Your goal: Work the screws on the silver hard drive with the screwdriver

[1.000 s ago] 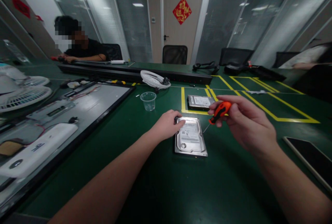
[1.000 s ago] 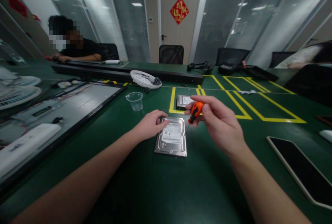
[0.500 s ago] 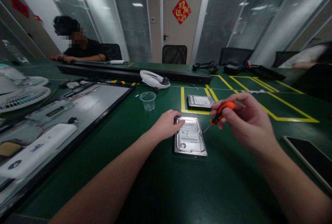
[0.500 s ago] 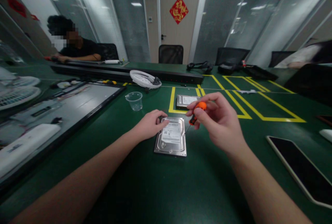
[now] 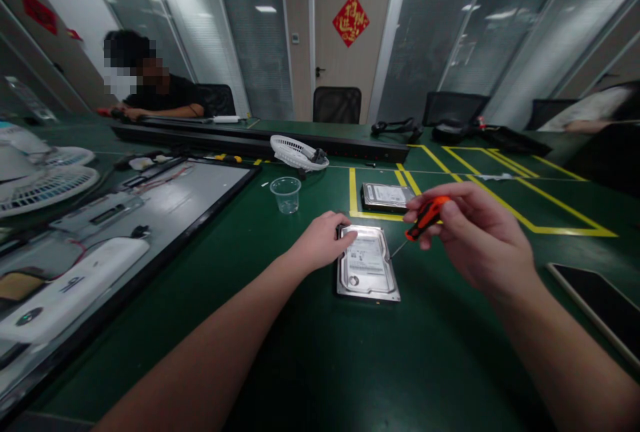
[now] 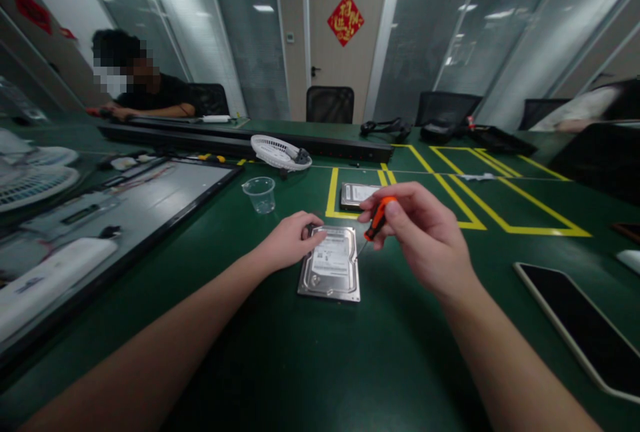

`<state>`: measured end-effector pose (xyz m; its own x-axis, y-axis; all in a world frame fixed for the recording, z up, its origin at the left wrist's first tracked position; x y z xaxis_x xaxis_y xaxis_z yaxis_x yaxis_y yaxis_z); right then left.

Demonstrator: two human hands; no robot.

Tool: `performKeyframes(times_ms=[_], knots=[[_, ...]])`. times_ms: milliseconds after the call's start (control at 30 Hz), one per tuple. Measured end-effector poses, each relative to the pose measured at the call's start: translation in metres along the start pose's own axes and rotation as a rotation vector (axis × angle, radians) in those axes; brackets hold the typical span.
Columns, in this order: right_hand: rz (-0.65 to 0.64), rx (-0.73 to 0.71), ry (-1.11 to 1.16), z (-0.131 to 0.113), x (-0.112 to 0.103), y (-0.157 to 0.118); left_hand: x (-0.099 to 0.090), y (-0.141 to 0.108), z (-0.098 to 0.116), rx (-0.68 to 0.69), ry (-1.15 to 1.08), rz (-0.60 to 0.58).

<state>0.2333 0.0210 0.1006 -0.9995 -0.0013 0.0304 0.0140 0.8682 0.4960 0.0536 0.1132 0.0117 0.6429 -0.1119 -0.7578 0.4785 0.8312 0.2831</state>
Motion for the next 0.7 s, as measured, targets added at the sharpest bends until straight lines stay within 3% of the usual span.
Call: performKeyframes(times_ms=[233, 700], knots=[[0.010, -0.024, -0.053, -0.0024, -0.0011, -0.0008, 0.0001, 0.0005, 0.0007, -0.016, -0.001, -0.003], [0.000, 0.062, 0.045, 0.0043, 0.0032, -0.0005, 0.0006, -0.0002, -0.0009, 0.017, -0.006, 0.014]])
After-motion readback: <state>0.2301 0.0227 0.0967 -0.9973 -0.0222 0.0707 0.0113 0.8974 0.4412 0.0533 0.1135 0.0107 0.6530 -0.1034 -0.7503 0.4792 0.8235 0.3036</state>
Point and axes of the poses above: each hand's wrist, its own y-axis towards the middle knuckle, its own x-axis out of the palm, z = x × y, the point moved 10 cm from there along y, towards the middle knuckle, and after that the axes turned 3 degrees about z, right-handed, at the moved point
